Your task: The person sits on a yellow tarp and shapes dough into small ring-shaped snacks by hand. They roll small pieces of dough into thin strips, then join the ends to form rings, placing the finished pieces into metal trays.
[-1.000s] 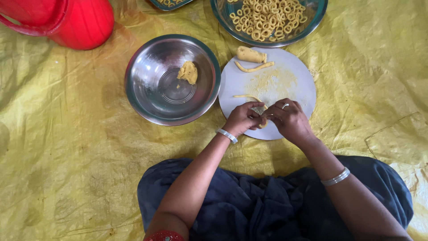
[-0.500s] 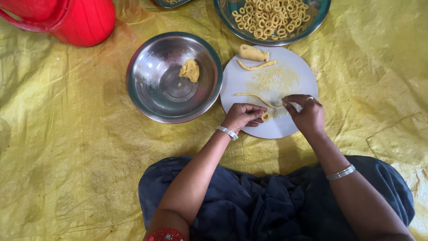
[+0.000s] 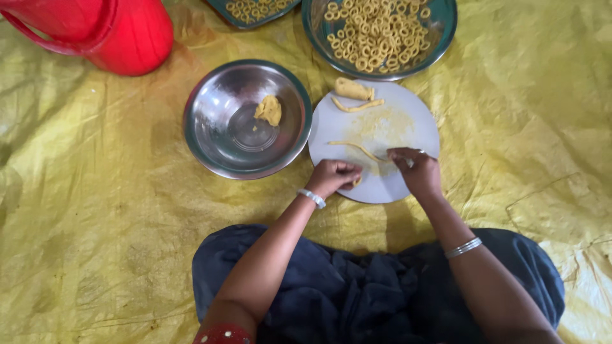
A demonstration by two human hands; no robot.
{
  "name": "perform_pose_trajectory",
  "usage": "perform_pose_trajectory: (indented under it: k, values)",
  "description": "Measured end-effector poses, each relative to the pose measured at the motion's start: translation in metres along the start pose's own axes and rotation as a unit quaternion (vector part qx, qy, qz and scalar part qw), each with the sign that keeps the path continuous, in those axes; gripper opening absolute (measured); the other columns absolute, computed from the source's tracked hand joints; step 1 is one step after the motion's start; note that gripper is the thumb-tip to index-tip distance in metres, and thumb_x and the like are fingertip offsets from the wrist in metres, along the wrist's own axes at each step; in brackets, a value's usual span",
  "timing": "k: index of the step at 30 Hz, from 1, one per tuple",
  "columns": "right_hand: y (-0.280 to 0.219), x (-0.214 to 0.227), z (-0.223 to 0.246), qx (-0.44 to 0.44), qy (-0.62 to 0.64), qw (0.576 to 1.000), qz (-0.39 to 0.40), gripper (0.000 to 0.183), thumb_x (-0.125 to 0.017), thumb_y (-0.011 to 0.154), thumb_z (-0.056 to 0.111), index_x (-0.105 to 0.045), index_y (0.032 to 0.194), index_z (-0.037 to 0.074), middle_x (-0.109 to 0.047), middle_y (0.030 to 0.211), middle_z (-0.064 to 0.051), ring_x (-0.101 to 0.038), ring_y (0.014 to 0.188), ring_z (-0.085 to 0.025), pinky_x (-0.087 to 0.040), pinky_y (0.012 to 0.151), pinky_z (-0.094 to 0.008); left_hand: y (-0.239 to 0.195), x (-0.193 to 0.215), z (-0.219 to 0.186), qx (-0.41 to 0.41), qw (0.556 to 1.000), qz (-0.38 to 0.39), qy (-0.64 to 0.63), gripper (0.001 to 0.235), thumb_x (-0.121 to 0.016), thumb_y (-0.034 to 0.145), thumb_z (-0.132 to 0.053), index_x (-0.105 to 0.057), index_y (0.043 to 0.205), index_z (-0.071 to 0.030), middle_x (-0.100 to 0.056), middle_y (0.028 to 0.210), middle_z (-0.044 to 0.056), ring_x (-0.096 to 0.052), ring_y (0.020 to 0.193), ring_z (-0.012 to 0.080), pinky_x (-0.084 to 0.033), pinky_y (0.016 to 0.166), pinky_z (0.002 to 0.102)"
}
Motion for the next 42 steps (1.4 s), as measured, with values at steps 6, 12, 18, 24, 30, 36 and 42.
perform_pose_trajectory:
  k: [6, 12, 18, 24, 30, 36, 42]
  values:
    - [-0.004, 0.002, 0.000, 0.080, 0.006, 0.997, 0.006, 0.022, -0.081, 0.082, 0.013, -0.080, 0.103, 0.011, -0.078, 0.099, -0.011, -0.075, 0.090, -0.026, -0.059, 0.081, -0.036, -0.024, -0.002, -0.003, 0.066, 0.985, -0.034, 0.156, 0.018, -0.076, 0.089, -0.017, -0.078, 0.099, -0.002, -0.079, 0.083, 0.008, -0.075, 0.065, 0.0133, -0.062, 0.056, 0.026]
    - [-0.003, 0.004, -0.014, 0.004, -0.038, 0.999, 0.011, 0.014, -0.082, 0.088, 0.017, -0.083, 0.102, 0.014, -0.078, 0.092, -0.011, -0.074, 0.080, -0.026, -0.059, 0.074, -0.036, 0.057, 0.010, -0.124, -0.256, 0.918, -0.166, 0.253, 0.055, -0.080, 0.086, -0.016, -0.062, 0.138, -0.010, -0.079, 0.096, 0.006, -0.074, 0.080, 0.0118, -0.060, 0.072, 0.031]
    - [-0.005, 0.010, -0.015, 0.030, 0.068, 0.996, 0.045, 0.026, -0.079, 0.084, 0.010, -0.079, 0.110, 0.010, -0.078, 0.100, -0.010, -0.076, 0.084, -0.021, -0.061, 0.075, -0.034, 0.133, 0.028, -0.182, -0.388, 0.919, -0.047, -0.057, 0.099, -0.072, 0.104, -0.008, 0.001, 0.169, -0.022, -0.019, 0.168, 0.003, -0.043, 0.144, 0.0042, -0.056, 0.105, 0.020]
    - [-0.004, 0.012, -0.019, 0.025, 0.057, 0.996, 0.066, 0.032, -0.084, 0.076, 0.004, -0.079, 0.107, 0.009, -0.078, 0.099, -0.012, -0.076, 0.082, -0.022, -0.061, 0.073, -0.034, 0.076, 0.018, -0.047, -0.053, 0.985, -0.138, -0.086, 0.033, -0.072, 0.098, -0.026, -0.067, 0.118, 0.000, -0.080, 0.102, 0.006, -0.077, 0.086, 0.0144, -0.056, 0.064, 0.027]
    - [-0.003, 0.026, -0.009, -0.012, 0.090, 0.994, 0.056, 0.028, -0.082, 0.082, 0.005, -0.079, 0.109, 0.010, -0.079, 0.093, -0.010, -0.077, 0.080, -0.017, -0.062, 0.073, -0.030, 0.025, -0.063, 0.054, 0.169, 0.916, -0.111, -0.347, 0.019, -0.063, 0.099, -0.017, -0.065, 0.115, -0.007, -0.078, 0.103, 0.013, -0.076, 0.091, 0.0269, -0.063, 0.076, 0.043]
    - [-0.020, 0.051, 0.014, 0.040, 0.168, 0.983, 0.060, 0.026, -0.081, 0.083, 0.008, -0.076, 0.109, 0.009, -0.080, 0.102, -0.006, -0.078, 0.088, -0.014, -0.064, 0.077, -0.028, 0.066, -0.093, 0.074, 0.154, 0.797, -0.175, -0.558, 0.027, -0.070, 0.098, -0.025, -0.065, 0.116, -0.006, -0.075, 0.104, 0.009, -0.073, 0.093, 0.0251, -0.060, 0.083, 0.044]
    - [-0.022, 0.067, -0.019, -0.061, 0.047, 0.997, -0.015, 0.016, -0.079, 0.094, 0.020, -0.082, 0.108, 0.012, -0.080, 0.098, -0.007, -0.078, 0.086, -0.016, -0.060, 0.075, -0.029, 0.058, -0.083, 0.031, 0.022, 0.860, -0.174, -0.478, 0.026, -0.067, 0.097, -0.008, -0.063, 0.123, -0.008, -0.072, 0.106, 0.010, -0.073, 0.100, 0.0265, -0.062, 0.087, 0.042]
Point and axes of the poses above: each hand's wrist, its own y-axis towards the middle knuckle, its own x-axis out of the back of the hand, z = x × y, the point moved 6 cm from there along y, towards the middle knuckle
